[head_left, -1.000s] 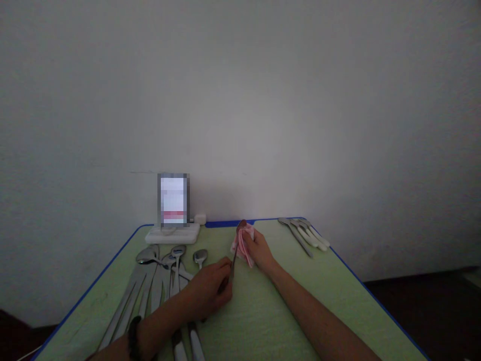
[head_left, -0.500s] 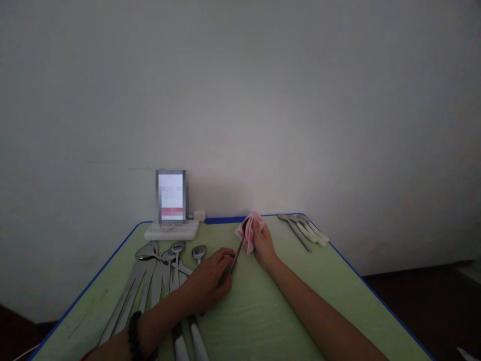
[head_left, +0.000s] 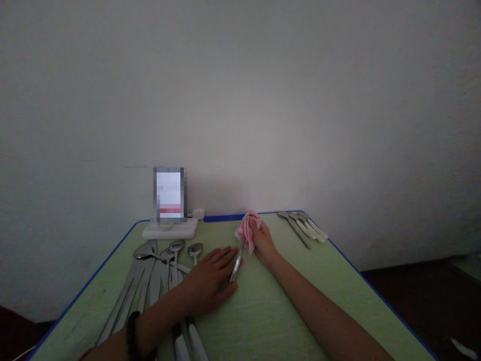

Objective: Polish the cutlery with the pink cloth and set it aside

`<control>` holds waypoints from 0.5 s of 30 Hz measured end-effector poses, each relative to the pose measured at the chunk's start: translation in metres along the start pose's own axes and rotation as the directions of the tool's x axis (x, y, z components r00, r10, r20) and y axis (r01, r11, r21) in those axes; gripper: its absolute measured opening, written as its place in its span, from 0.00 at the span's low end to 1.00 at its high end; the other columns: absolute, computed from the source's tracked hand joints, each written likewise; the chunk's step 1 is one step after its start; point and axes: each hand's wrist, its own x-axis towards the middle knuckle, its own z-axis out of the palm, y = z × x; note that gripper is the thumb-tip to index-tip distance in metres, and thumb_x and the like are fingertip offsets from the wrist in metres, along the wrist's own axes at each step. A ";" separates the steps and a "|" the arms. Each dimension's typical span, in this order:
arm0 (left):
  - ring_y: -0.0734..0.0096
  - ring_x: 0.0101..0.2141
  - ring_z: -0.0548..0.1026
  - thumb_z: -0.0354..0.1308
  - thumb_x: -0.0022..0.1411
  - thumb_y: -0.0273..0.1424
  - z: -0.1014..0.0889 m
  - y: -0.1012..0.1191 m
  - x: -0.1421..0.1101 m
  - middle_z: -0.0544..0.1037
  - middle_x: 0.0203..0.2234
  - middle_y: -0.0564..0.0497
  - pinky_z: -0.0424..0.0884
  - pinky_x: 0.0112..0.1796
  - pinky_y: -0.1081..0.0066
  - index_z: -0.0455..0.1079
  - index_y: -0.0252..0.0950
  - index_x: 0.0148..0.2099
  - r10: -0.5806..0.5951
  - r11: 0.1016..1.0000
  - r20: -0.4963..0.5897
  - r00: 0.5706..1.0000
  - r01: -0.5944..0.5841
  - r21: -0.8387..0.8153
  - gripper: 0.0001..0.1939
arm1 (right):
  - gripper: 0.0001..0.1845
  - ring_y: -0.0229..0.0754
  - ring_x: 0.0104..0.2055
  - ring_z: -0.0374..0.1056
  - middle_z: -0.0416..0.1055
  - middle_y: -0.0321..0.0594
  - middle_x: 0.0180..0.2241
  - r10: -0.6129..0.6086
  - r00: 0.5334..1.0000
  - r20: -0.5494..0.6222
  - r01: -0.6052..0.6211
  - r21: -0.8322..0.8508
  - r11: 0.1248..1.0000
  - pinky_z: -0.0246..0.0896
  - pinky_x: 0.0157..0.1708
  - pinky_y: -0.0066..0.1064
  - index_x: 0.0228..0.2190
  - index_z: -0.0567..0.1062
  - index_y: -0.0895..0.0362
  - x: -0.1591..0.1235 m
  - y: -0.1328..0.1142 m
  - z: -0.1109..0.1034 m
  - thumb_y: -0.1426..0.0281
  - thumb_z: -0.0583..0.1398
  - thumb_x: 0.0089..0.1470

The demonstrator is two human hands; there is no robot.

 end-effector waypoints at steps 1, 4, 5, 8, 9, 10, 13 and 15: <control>0.61 0.60 0.52 0.46 0.63 0.37 0.001 -0.001 0.000 0.56 0.60 0.46 0.52 0.57 0.56 0.52 0.39 0.61 0.011 1.000 -0.002 1.000 -0.011 0.013 0.25 | 0.20 0.34 0.22 0.61 0.68 0.33 0.22 0.000 1.000 -0.003 0.000 0.002 1.000 0.58 0.22 0.26 0.34 0.68 0.56 -0.001 -0.001 0.000 0.54 0.58 0.45; 0.60 0.59 0.53 0.46 0.63 0.36 0.001 -0.002 0.001 0.58 0.59 0.46 0.52 0.57 0.56 0.54 0.39 0.61 0.024 0.999 -0.004 1.000 -0.023 0.037 0.24 | 0.19 0.33 0.18 0.57 0.68 0.34 0.20 0.042 0.993 0.107 -0.035 -0.070 0.997 0.54 0.17 0.25 0.31 0.68 0.57 -0.004 -0.005 0.001 0.54 0.58 0.46; 0.60 0.59 0.54 0.46 0.63 0.36 0.001 -0.002 0.001 0.59 0.59 0.46 0.53 0.57 0.56 0.54 0.39 0.61 0.024 0.999 -0.006 1.000 -0.024 0.039 0.24 | 0.18 0.32 0.17 0.57 0.68 0.34 0.20 0.061 0.985 0.161 -0.042 -0.119 0.992 0.53 0.17 0.25 0.30 0.68 0.57 -0.005 -0.007 0.000 0.54 0.57 0.47; 0.60 0.59 0.55 0.47 0.63 0.36 0.000 -0.001 0.001 0.62 0.57 0.46 0.54 0.57 0.56 0.54 0.40 0.61 0.021 0.999 -0.011 1.000 -0.021 0.039 0.25 | 0.18 0.34 0.21 0.62 0.70 0.37 0.22 0.071 0.968 0.242 -0.012 -0.235 0.972 0.56 0.20 0.25 0.27 0.69 0.58 -0.007 -0.009 0.001 0.55 0.59 0.46; 0.60 0.59 0.55 0.47 0.63 0.36 0.001 -0.001 0.001 0.62 0.57 0.46 0.54 0.57 0.56 0.54 0.40 0.61 0.019 0.999 -0.014 1.000 -0.019 0.038 0.25 | 0.18 0.35 0.22 0.63 0.71 0.37 0.22 0.063 0.967 0.245 -0.001 -0.245 0.970 0.57 0.21 0.25 0.26 0.69 0.58 -0.007 -0.009 0.001 0.55 0.59 0.46; 0.60 0.58 0.55 0.47 0.63 0.35 0.001 -0.002 0.001 0.63 0.57 0.47 0.54 0.57 0.56 0.54 0.40 0.61 0.018 0.999 -0.018 1.000 -0.017 0.035 0.25 | 0.18 0.35 0.22 0.63 0.70 0.37 0.21 0.059 0.968 0.245 0.001 -0.240 0.971 0.57 0.21 0.25 0.26 0.69 0.58 -0.007 -0.009 0.001 0.54 0.58 0.46; 0.61 0.58 0.56 0.47 0.62 0.32 0.005 -0.004 0.002 0.62 0.57 0.47 0.54 0.57 0.56 0.54 0.40 0.61 0.010 1.000 -0.040 0.999 -0.009 0.020 0.25 | 0.20 0.35 0.18 0.60 0.69 0.36 0.20 0.020 0.981 0.193 0.018 -0.194 0.981 0.56 0.19 0.26 0.27 0.69 0.57 -0.004 -0.007 0.000 0.52 0.53 0.50; 0.61 0.58 0.56 0.47 0.62 0.30 0.008 -0.007 0.002 0.62 0.57 0.47 0.54 0.57 0.56 0.54 0.39 0.61 -0.001 1.000 -0.050 0.999 0.002 0.017 0.25 | 0.19 0.36 0.20 0.61 0.70 0.36 0.21 -0.088 0.994 0.058 0.098 -0.218 0.971 0.58 0.22 0.27 0.28 0.69 0.57 0.000 -0.007 -0.003 0.54 0.53 0.51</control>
